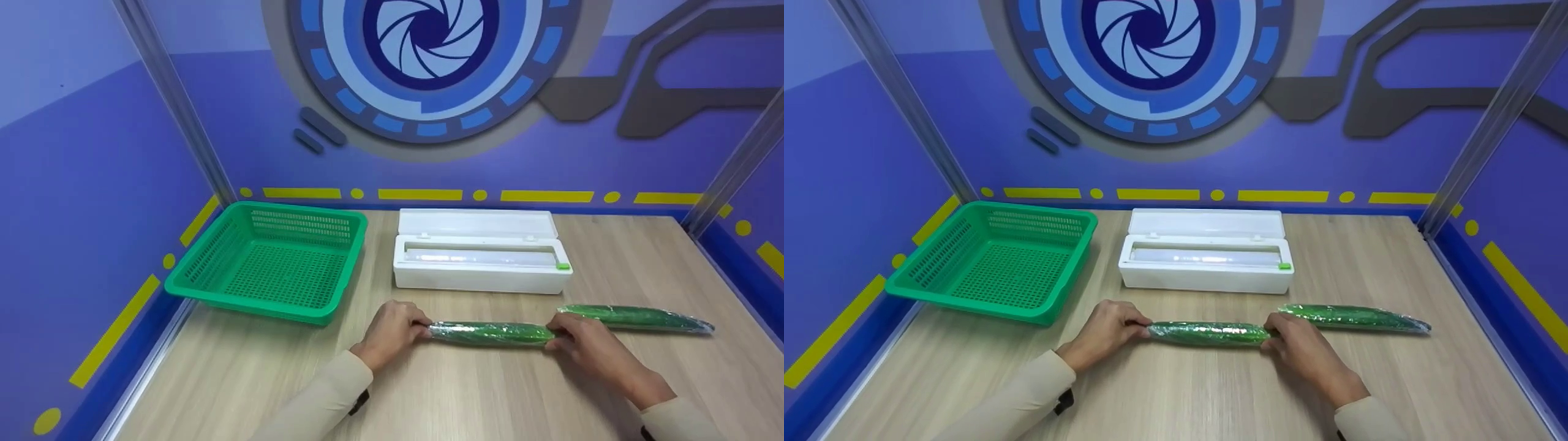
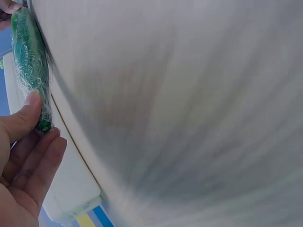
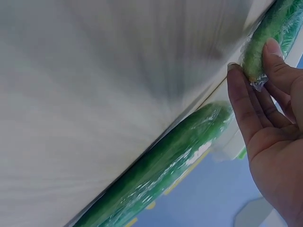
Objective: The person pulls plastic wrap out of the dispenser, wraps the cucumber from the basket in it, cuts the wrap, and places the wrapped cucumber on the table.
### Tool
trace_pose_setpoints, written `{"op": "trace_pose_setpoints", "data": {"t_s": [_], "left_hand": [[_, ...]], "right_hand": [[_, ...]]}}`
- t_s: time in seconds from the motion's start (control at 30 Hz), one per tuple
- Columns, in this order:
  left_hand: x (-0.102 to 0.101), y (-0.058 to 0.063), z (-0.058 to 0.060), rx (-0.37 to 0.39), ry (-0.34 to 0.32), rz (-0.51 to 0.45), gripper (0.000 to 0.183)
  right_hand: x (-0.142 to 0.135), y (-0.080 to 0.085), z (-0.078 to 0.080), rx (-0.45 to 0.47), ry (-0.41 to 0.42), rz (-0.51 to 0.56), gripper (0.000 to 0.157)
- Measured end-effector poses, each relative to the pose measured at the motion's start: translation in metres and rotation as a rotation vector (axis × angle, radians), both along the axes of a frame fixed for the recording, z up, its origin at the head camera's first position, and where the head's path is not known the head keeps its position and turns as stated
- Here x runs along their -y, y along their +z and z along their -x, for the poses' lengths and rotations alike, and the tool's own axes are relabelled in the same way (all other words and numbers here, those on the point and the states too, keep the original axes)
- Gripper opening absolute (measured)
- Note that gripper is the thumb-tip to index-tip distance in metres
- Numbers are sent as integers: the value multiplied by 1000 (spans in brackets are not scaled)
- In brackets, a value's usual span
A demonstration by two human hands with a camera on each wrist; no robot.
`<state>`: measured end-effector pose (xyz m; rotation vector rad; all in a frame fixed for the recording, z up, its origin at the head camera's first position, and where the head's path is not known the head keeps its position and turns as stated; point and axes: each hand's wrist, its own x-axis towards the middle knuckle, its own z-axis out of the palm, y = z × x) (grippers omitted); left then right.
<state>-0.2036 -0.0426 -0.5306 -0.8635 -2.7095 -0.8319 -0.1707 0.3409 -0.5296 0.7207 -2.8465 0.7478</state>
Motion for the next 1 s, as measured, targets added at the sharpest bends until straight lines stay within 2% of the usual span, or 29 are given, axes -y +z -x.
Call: {"op": "trace_pose_setpoints", "data": {"t_s": [0.37, 0.67, 0.83, 1.0], "left_hand": [[-19, -2, -6, -30, -41, 3, 13], [-39, -3, -8, -26, -67, 22, 13], [-49, -5, -9, -20, -85, -8, 14], [-60, -6, -10, -16, -102, -21, 14]], "right_hand": [[-21, 6, -2, 100, -58, -45, 23], [-47, 7, -4, 128, -69, -62, 20], [-59, 7, -4, 116, -68, -53, 21], [-71, 11, -3, 169, -95, -73, 22]]}}
